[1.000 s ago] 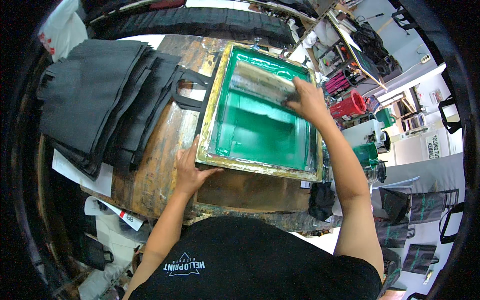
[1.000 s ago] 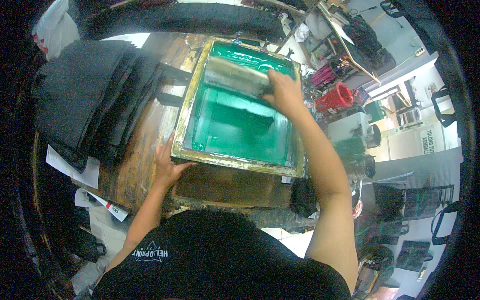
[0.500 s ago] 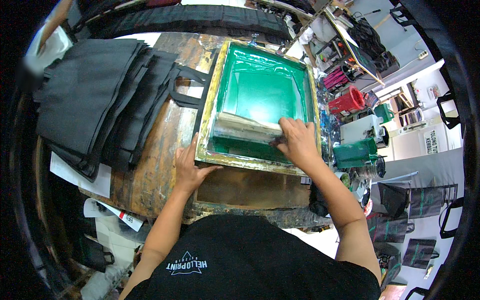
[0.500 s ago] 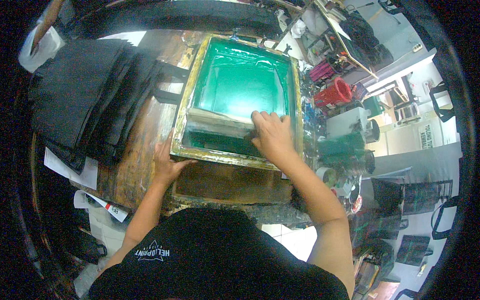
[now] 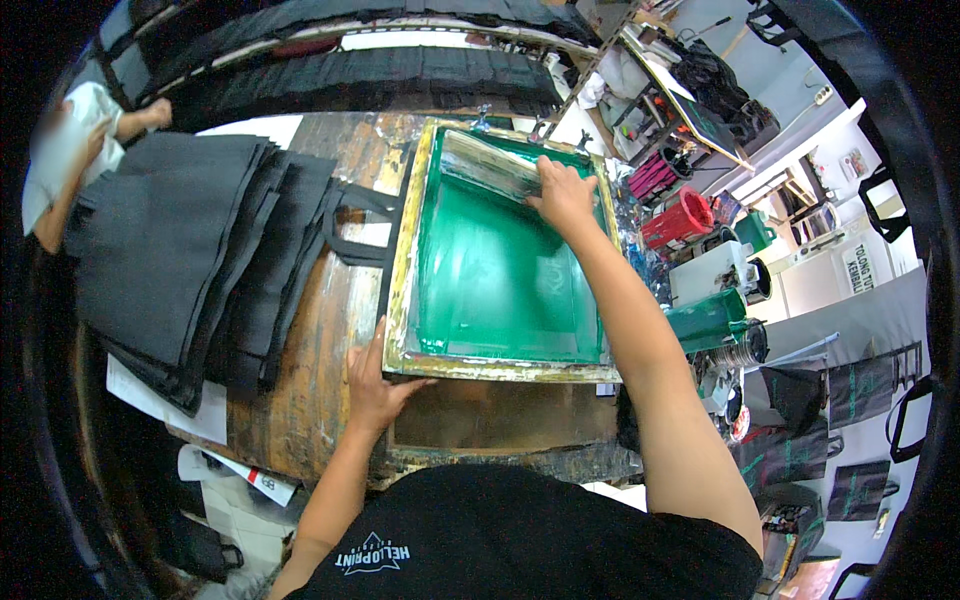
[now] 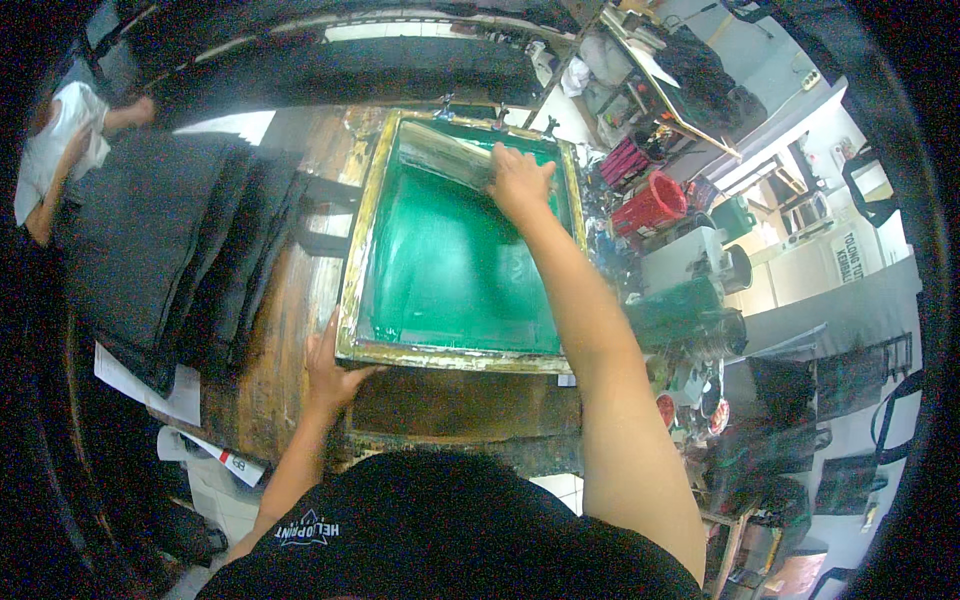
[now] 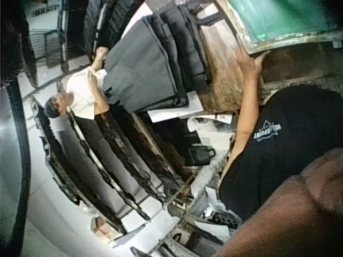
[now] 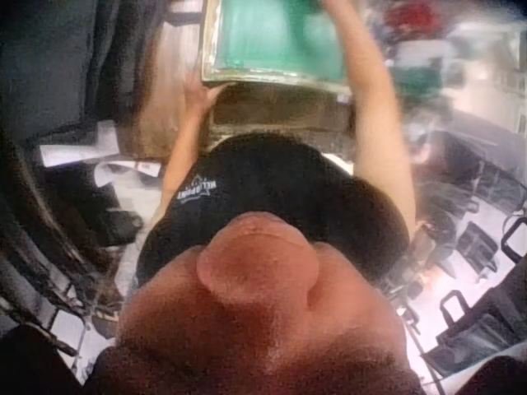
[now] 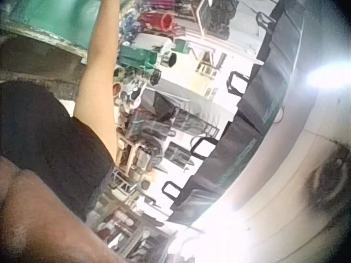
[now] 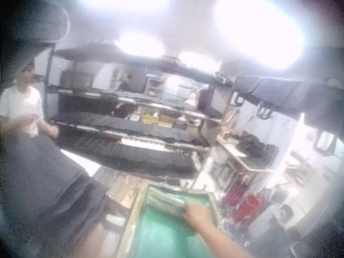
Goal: The person places a black tote bag onto a printing platform, lowers a green-inked screen, and uses a squeegee to apply the design, before lifting the screen and setting the bag aside.
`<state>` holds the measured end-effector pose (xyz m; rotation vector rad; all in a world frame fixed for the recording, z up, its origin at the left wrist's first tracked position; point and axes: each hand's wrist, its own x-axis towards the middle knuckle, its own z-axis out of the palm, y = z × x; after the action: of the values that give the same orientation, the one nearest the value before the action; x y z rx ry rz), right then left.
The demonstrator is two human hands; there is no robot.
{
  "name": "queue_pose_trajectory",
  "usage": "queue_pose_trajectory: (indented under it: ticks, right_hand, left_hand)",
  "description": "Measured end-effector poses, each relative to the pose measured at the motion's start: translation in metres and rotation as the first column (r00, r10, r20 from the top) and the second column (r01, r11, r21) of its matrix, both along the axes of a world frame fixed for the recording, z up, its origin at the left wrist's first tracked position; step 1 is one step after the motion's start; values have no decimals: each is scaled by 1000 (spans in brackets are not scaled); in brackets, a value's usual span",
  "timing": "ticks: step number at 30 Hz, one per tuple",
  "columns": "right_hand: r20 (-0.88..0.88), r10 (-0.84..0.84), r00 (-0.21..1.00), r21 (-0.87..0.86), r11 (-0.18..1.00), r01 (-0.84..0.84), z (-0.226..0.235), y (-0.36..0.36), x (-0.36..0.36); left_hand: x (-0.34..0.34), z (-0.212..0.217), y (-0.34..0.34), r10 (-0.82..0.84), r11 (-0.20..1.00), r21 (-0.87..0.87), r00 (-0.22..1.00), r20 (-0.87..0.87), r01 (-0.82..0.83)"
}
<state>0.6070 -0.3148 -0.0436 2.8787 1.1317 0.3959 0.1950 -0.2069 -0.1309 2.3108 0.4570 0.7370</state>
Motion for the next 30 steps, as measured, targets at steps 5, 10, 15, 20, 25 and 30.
queue_pose_trajectory:
  ticks: [5,10,15,20,25,30]
  right_hand:
    - [21,-55,998,-13,998,56,-4,16,56]
    - [-74,21,997,-44,999,-24,23,11,109]
    - [-2,129,992,124,984,-127,24,4,104]
    - [123,166,979,146,972,-183,0,4,89]
    - [211,179,961,119,971,-207,-1,10,89]
    - [296,150,943,151,968,-201,-13,14,88]
  left_hand:
    - [4,-8,2,26,999,-20,999,-22,-27]
    - [5,-5,3,62,990,130,996,-70,-52]
    - [2,2,0,194,946,293,968,-158,-142]
    - [4,2,1,149,958,276,958,-246,-78]
    - [27,41,26,97,959,280,983,-155,-51]
    - [123,92,61,-65,931,363,996,68,36]
